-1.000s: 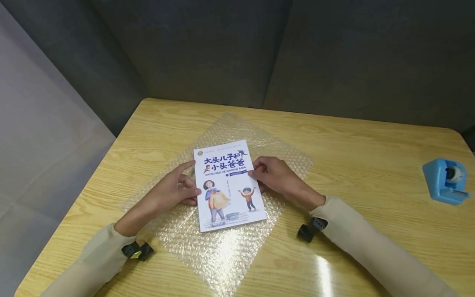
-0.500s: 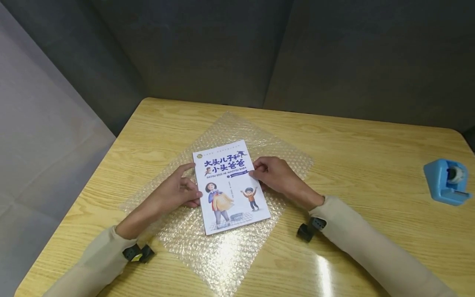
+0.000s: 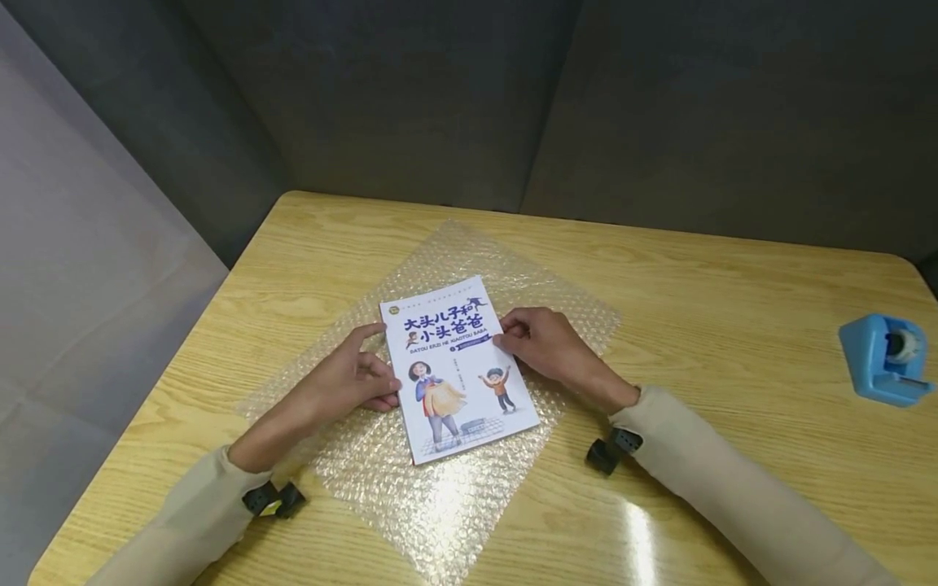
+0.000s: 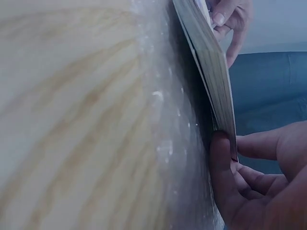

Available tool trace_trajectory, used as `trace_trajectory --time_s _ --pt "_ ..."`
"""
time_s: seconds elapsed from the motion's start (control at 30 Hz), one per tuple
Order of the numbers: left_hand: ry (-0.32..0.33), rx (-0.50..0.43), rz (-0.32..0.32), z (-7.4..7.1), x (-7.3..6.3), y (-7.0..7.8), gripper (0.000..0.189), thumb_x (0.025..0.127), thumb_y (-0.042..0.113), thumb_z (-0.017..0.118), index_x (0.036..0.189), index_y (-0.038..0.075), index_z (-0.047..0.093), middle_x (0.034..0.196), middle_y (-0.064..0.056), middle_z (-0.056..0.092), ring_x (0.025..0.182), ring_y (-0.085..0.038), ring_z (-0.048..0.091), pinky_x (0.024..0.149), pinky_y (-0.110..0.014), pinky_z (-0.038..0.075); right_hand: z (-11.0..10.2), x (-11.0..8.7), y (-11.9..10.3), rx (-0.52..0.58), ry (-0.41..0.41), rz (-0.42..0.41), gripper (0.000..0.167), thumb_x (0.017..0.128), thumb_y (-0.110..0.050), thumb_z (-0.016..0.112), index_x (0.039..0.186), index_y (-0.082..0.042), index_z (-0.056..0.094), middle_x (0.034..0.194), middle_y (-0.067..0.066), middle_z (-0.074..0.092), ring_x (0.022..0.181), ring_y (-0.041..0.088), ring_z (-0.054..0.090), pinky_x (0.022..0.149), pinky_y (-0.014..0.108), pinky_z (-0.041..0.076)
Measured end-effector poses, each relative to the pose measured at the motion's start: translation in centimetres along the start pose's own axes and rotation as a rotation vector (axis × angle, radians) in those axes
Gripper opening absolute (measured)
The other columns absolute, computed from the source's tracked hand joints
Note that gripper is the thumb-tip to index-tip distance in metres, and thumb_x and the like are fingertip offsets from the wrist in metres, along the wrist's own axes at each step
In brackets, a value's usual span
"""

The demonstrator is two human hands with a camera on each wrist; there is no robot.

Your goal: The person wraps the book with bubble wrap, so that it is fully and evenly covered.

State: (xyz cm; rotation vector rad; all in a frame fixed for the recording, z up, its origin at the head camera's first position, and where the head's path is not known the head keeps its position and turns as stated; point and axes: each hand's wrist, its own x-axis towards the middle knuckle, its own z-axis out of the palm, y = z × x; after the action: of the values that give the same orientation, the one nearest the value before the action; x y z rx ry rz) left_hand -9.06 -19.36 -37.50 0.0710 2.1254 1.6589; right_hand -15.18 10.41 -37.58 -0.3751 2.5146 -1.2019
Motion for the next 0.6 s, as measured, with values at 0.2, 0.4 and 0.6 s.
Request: trace_trajectory --time_s 0.2,0.4,0.6 --pt "-0.031 0.012 -0.003 -0.3 -0.08 0.08 0.09 0.097 -0.008 0.065 0.164 -0.002 0.004 0.102 -0.023 0.064 0.081 -0.024 0.071 0.077 -0.036 0.064 0.2 -0.04 -0.2 -0.061 0.031 -0.029 0.018 0.1 -0.013 0.068 0.11 0.001 0.073 0.089 0.007 0.071 0.073 0.017 0.06 0.067 0.029 0.049" --pt "-0.05 0.068 0.013 -0.47 -0.07 0.02 0.09 0.098 -0.006 0.064 0.163 -0.005 0.003 0.101 -0.021 0.066 0.081 -0.023 0.071 0.075 -0.034 0.064 0.24 -0.15 -0.33 -0.109 0.048 -0.056 0.016 0.099 -0.011 0.069 0.106 0.001 0.075 0.085 0.006 0.069 0.071 0.016 0.058 0.067 0.029 0.048" --pt "-0.046 0.096 0.021 -0.5 0.02 0.05 0.088 0.098 -0.006 0.065 0.163 -0.007 0.005 0.1 -0.02 0.067 0.081 -0.023 0.071 0.075 -0.034 0.064 0.21 -0.22 -0.38 -0.106 0.044 -0.052 0.016 0.098 -0.01 0.069 0.106 0.002 0.075 0.084 0.006 0.069 0.069 0.016 0.058 0.066 0.029 0.048"
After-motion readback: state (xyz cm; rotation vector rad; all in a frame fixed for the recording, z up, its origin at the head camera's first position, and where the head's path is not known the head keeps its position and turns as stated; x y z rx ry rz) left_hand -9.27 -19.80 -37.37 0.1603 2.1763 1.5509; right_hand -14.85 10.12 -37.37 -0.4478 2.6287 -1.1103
